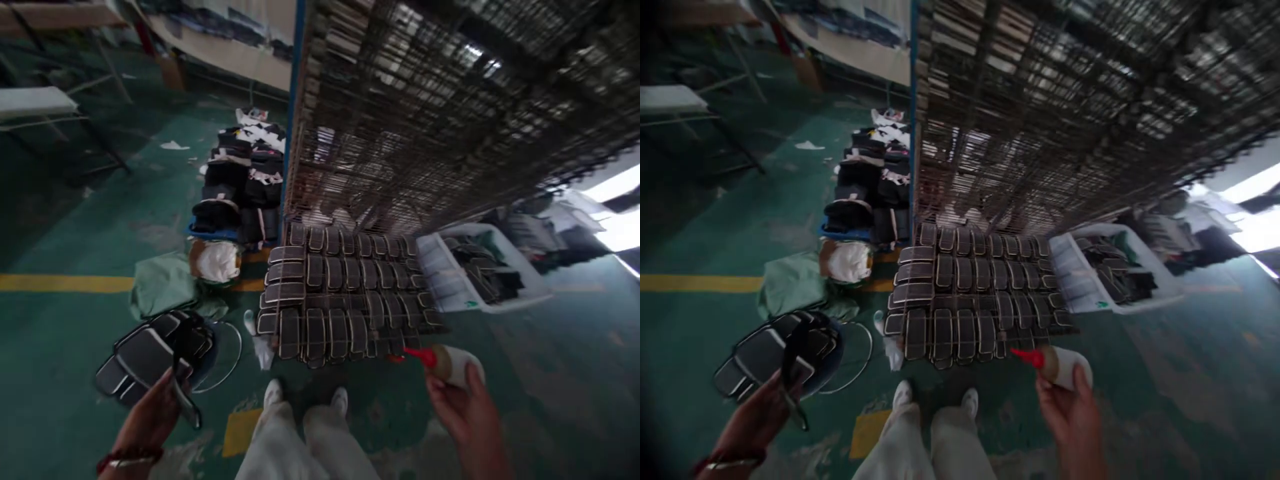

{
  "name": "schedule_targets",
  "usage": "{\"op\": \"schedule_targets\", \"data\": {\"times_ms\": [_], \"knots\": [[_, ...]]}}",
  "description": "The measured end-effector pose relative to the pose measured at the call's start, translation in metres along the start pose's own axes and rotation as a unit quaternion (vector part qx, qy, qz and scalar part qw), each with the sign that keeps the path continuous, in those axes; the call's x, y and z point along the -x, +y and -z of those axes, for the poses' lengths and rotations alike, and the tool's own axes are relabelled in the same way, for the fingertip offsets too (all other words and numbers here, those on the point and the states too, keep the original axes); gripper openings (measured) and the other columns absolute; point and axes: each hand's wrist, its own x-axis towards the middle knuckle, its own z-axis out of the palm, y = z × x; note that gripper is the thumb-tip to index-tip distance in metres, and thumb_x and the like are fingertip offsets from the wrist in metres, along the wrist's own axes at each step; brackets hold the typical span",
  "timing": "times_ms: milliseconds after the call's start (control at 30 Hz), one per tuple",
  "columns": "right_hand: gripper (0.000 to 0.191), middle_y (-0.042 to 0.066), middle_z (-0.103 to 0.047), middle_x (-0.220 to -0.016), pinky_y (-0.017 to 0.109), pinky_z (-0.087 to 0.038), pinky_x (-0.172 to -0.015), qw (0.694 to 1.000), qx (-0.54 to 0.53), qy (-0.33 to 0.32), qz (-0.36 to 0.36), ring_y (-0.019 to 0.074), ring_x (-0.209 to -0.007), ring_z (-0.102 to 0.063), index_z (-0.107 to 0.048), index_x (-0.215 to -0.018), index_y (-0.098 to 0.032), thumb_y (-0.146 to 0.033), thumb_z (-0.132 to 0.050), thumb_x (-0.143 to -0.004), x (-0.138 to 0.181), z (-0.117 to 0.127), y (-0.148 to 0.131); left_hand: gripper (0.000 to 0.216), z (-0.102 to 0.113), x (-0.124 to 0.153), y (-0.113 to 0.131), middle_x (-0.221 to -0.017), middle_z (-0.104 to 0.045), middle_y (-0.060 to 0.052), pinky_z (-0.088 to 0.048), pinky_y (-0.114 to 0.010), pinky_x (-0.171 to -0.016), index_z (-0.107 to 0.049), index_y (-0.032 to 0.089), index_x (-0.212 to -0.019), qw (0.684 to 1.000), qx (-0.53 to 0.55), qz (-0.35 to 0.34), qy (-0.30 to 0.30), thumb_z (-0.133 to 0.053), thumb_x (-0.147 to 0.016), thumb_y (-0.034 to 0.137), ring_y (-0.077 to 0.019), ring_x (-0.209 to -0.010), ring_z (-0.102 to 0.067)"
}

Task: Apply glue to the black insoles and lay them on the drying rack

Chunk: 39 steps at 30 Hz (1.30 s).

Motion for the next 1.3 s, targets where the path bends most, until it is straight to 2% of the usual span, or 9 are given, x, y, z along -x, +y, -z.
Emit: {"op": "schedule_targets", "data": {"times_ms": [167, 267, 467, 633, 733, 833, 1000, 1133, 1300], "knots": [[0.046, 0.001, -0.074, -0.091, 0.027, -0.059, -0.048, 0.989, 0.006, -0.07, 0.13, 0.0211, -0.072, -0.071, -0.069, -0.098, -0.025, -0.041, -0.095, -0.063, 0.007, -0.02, -0.049, 0.042, -0.108, 0.049, -0.03, -0.095, -0.08, -0.008, -0.066, -0.035, -0.077, -0.071, 0.021, -0.108, 0.984, -0.01, 0.061, -0.165, -0.073, -0.067, 0.012, -0.0304, -0.101, -0.077], [0.042, 0.002, -0.074, -0.093, 0.028, -0.063, -0.055, 0.97, 0.026, -0.113, 0.213, 0.0221, -0.075, -0.072, -0.074, -0.098, -0.025, -0.039, -0.095, -0.064, 0.008, -0.028, -0.092, 0.039, -0.175, 0.094, -0.049, -0.101, -0.08, -0.01, -0.065, -0.037, -0.079, -0.073, 0.019, -0.104, 0.957, -0.049, 0.051, -0.281, -0.081, -0.066, 0.014, -0.0311, -0.1, -0.077], [0.034, 0.007, -0.075, -0.099, 0.033, -0.064, -0.071, 0.917, 0.043, -0.209, 0.338, 0.0252, -0.087, -0.073, -0.076, -0.096, -0.022, -0.032, -0.093, -0.069, -0.014, -0.028, -0.184, 0.043, -0.281, 0.179, -0.086, -0.099, -0.081, -0.008, -0.059, -0.03, -0.081, -0.076, 0.018, -0.106, 0.87, -0.138, -0.004, -0.472, -0.093, -0.067, 0.023, -0.0228, -0.09, -0.076], [0.035, 0.006, -0.075, -0.1, 0.032, -0.064, -0.075, 0.887, 0.042, -0.278, 0.367, 0.0225, -0.09, -0.071, -0.074, -0.093, -0.02, -0.038, -0.093, -0.07, -0.048, -0.016, -0.243, 0.04, -0.347, 0.233, -0.1, -0.107, -0.08, -0.008, -0.057, -0.03, -0.082, -0.077, 0.019, -0.113, 0.781, -0.23, -0.038, -0.579, -0.088, -0.076, 0.028, -0.0201, -0.088, -0.074], [0.041, 0.006, -0.075, -0.099, 0.033, -0.064, -0.078, 0.882, 0.051, -0.306, 0.354, 0.0234, -0.093, -0.071, -0.073, -0.096, -0.021, -0.045, -0.093, -0.07, -0.07, -0.01, -0.266, 0.037, -0.372, 0.261, -0.103, -0.114, -0.079, -0.009, -0.057, -0.03, -0.083, -0.078, 0.02, -0.117, 0.732, -0.265, -0.051, -0.626, -0.083, -0.082, 0.028, -0.0208, -0.093, -0.074], [0.039, 0.004, -0.074, -0.092, 0.033, -0.065, -0.079, 0.885, 0.056, -0.313, 0.339, 0.0245, -0.097, -0.072, -0.073, -0.097, -0.023, -0.047, -0.091, -0.073, -0.094, -0.004, -0.28, 0.033, -0.387, 0.286, -0.105, -0.111, -0.08, -0.009, -0.057, -0.028, -0.08, -0.079, 0.02, -0.118, 0.706, -0.309, -0.067, -0.633, -0.079, -0.085, 0.026, -0.0201, -0.091, -0.074], [0.038, 0.002, -0.071, -0.083, 0.032, -0.065, -0.068, 0.898, 0.067, -0.316, 0.299, 0.0244, -0.089, -0.072, -0.075, -0.094, -0.024, -0.051, -0.09, -0.073, -0.125, 0.002, -0.287, 0.031, -0.398, 0.312, -0.111, -0.111, -0.081, -0.009, -0.057, -0.028, -0.084, -0.08, 0.021, -0.115, 0.713, -0.343, -0.086, -0.605, -0.076, -0.084, 0.019, -0.0214, -0.097, -0.074], [0.037, 0.002, -0.07, -0.08, 0.029, -0.06, -0.054, 0.903, 0.074, -0.315, 0.283, 0.0246, -0.084, -0.072, -0.073, -0.095, -0.024, -0.051, -0.088, -0.075, -0.132, 0.005, -0.281, 0.033, -0.4, 0.32, -0.108, -0.109, -0.081, -0.008, -0.057, -0.027, -0.082, -0.081, 0.022, -0.114, 0.704, -0.357, -0.082, -0.608, -0.075, -0.082, 0.017, -0.0212, -0.096, -0.075], [0.039, 0.003, -0.072, -0.088, 0.031, -0.064, -0.065, 0.903, 0.056, -0.305, 0.297, 0.0253, -0.093, -0.073, -0.072, -0.092, -0.023, -0.051, -0.091, -0.073, -0.122, 0.005, -0.272, 0.031, -0.398, 0.32, -0.093, -0.104, -0.082, -0.008, -0.058, -0.027, -0.078, -0.082, 0.022, -0.111, 0.691, -0.371, -0.074, -0.616, -0.075, -0.082, 0.017, -0.0204, -0.089, -0.075]]}}
